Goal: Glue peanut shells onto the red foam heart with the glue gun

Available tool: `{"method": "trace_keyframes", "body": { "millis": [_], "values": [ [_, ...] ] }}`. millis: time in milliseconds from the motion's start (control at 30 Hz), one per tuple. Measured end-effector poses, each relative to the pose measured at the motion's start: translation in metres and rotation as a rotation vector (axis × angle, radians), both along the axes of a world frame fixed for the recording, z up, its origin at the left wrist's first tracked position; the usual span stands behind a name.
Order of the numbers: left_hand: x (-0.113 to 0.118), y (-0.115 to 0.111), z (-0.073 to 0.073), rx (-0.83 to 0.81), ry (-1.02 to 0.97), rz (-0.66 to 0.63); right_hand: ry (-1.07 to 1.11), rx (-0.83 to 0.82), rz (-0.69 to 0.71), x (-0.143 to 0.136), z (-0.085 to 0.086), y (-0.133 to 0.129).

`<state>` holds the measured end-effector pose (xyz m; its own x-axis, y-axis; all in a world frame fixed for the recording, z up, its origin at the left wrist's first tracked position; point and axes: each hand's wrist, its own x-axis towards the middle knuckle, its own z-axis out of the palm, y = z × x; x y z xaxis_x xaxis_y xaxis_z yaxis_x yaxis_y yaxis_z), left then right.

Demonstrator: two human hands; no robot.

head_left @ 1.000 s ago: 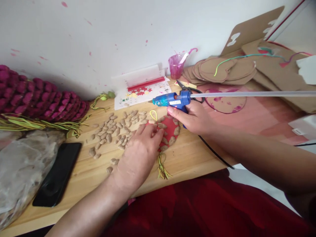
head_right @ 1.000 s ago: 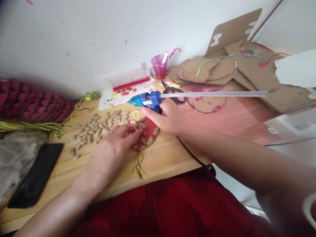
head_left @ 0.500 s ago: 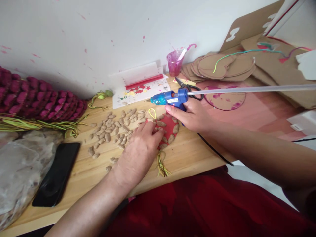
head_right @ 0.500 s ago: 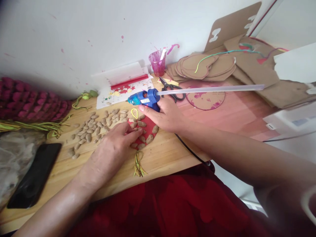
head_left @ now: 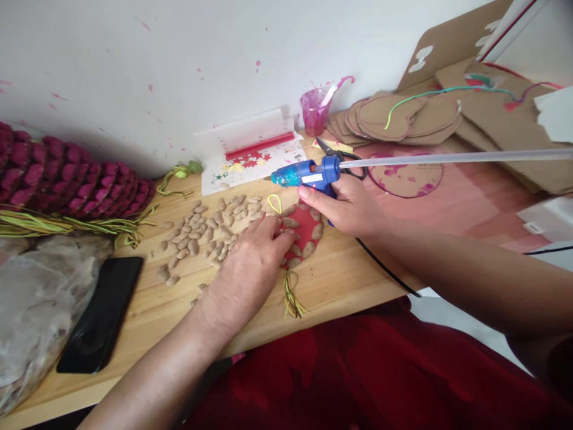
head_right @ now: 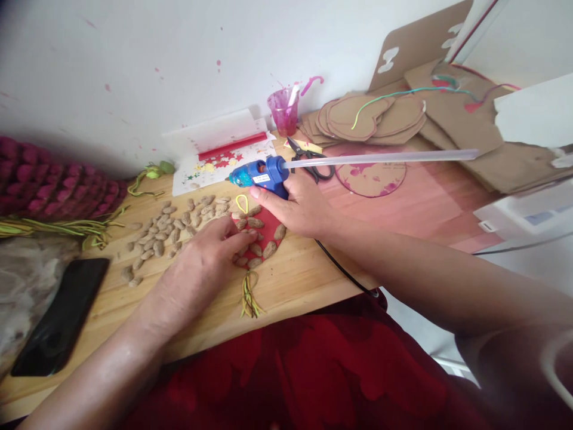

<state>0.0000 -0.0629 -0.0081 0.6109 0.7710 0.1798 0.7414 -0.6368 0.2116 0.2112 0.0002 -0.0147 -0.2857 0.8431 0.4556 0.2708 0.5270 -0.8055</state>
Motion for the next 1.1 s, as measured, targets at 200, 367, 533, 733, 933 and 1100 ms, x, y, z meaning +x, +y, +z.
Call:
{"method": "trace_keyframes", "body": {
  "millis": [200,367,533,733,933,1100],
  "values": [
    [-0.010,0.008,0.001,0.004,-0.095,-0.007,0.005,-0.034,-0.005,0.002,-0.001,0.000],
    [-0.016,0.011,0.020,0.094,-0.141,0.024,0.019,-0.077,-0.002,0.003,-0.002,-0.001],
    [-0.020,0.014,0.024,0.042,-0.108,0.040,0.022,-0.095,0.004,0.003,-0.001,-0.001],
    [-0.020,0.014,0.024,-0.021,-0.052,0.042,0.002,-0.100,-0.043,0.003,0.002,-0.004],
    [-0.013,0.012,0.022,0.018,-0.117,-0.135,-0.023,-0.061,-0.035,0.003,0.002,-0.003],
    [-0.006,0.007,0.020,-0.011,-0.073,-0.178,-0.018,-0.051,-0.027,0.003,0.000,-0.002]
  ]
}}
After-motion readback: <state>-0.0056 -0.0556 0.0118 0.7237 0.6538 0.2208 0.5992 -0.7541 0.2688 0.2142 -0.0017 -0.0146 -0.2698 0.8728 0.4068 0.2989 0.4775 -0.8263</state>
